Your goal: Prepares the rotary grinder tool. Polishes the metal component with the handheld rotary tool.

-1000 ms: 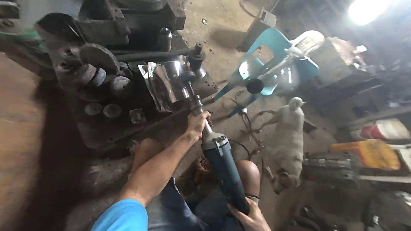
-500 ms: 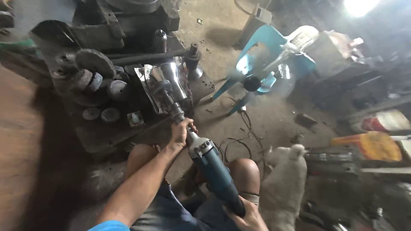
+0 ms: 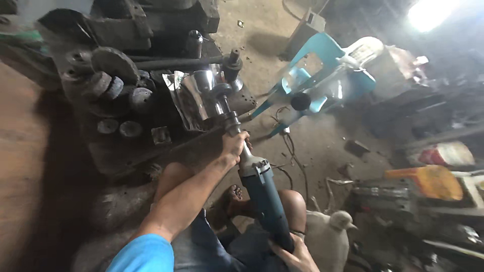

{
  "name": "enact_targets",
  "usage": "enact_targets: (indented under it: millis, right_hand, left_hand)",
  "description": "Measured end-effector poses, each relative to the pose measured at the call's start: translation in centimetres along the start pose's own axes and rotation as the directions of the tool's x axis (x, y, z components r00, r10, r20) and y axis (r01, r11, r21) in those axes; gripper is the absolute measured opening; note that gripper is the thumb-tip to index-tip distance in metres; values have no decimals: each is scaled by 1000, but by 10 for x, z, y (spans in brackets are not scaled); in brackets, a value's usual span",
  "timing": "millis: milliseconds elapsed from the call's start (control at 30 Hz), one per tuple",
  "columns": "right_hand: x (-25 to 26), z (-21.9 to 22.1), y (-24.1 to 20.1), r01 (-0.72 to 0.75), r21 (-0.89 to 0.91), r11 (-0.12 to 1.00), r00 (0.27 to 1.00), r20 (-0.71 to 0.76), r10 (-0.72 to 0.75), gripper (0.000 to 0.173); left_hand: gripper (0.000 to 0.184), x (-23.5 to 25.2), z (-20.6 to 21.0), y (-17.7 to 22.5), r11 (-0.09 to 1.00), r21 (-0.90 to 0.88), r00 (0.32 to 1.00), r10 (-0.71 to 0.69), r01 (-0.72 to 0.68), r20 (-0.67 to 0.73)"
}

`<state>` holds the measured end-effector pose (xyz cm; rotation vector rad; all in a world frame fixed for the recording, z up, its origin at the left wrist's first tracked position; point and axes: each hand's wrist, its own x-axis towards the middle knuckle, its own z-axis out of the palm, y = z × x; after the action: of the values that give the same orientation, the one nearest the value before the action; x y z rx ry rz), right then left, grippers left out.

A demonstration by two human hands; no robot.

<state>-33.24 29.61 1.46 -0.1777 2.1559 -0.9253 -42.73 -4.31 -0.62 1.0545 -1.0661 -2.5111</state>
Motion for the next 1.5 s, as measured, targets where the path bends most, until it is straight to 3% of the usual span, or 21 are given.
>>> enact_targets:
  millis: [133,300,467,1167,1500]
  right_hand:
    - [-1,1,-2,40,-52,998,999,3,-40,30]
    - [-4,5,-6,55,-297,953,998,-9,-60,40]
    - [-4,12,-10,79,-351,933,996,-18,-91,40]
    - [-2,-2,1,48,-16,999,999,-16,-48,28]
    - [-3,5,-4,72,-348,935,997,2,-76,42]
  left_hand:
    - [19,-8,-9,1,1000,8,1000,19,-19,-8]
    - [8,-15,-37,-5,991,-86,995,100,-102,-23]
    - [6,-11,-59,-13,983,-118,989,145,-143,5]
    - [22,-7,0,0,999,38,1000,-14,14,-6]
    - [5,-18,-50,-11,988,-99,993,116,-117,-15]
